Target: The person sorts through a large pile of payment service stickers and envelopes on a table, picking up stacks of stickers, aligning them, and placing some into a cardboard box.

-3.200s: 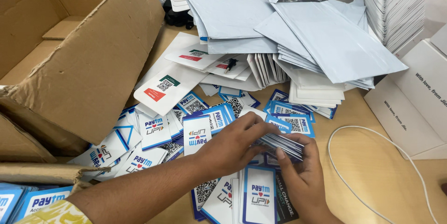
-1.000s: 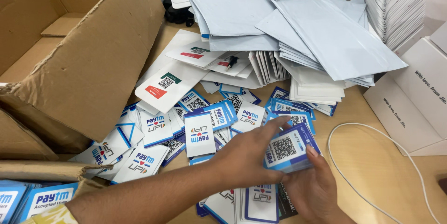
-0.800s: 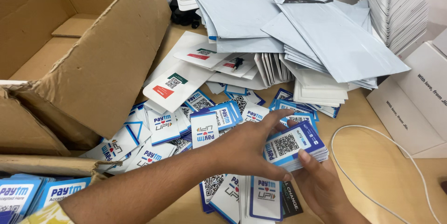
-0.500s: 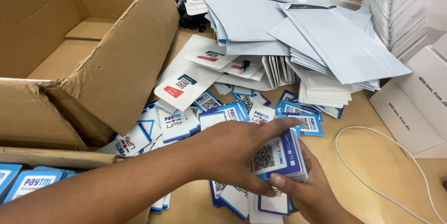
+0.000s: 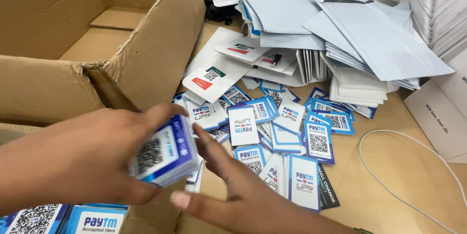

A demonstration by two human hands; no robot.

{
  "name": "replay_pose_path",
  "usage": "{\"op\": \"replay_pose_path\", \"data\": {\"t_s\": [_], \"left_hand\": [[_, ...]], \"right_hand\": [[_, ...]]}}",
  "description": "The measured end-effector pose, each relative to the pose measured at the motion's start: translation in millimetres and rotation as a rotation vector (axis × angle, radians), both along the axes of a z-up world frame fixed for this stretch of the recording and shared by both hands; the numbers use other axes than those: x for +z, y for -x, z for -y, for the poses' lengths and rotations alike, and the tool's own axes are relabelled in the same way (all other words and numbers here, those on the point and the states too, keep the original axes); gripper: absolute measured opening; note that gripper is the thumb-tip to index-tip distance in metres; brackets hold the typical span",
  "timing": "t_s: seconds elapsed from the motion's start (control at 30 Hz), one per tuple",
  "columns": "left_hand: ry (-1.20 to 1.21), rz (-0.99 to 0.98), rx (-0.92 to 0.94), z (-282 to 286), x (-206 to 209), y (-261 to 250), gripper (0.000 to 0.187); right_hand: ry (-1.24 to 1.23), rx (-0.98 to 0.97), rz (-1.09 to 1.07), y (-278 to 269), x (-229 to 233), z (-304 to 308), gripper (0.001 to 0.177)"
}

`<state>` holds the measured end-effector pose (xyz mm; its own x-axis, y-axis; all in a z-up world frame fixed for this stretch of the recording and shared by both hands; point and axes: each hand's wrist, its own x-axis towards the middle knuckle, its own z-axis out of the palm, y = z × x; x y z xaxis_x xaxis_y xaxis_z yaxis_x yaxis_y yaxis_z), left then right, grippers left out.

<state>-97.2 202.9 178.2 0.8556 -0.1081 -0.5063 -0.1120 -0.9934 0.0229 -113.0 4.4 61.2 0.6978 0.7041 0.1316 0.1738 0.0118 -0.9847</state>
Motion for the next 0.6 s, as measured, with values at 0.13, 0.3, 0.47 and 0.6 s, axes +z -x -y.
{"op": "replay_pose_path", "data": {"t_s": [0.13, 0.3, 0.47, 0.6], "left_hand": [[-0.213, -0.144, 0.169, -47.3, -6.5, 3.1, 0.103], [-0.203, 0.033, 0.238, -152.8, -80.6, 21.8, 0.105], [-0.188, 0.230, 0.396, -254.5, -163.8, 36.8, 0.103], [-0.244, 0.227, 0.511, -282.4, -178.5, 32.4, 0.098]], "right_hand": [[0.445, 0.127, 0.685, -4.0, -16.3, -19.7, 0.082], [0.537, 0.250, 1.058, -9.6, -51.7, -39.4, 0.067], [0.458, 0.236, 0.958, -14.2, -56.3, -34.8, 0.061], [0.454, 0.220, 0.952, -13.4, -56.6, -35.8, 0.058]]}}
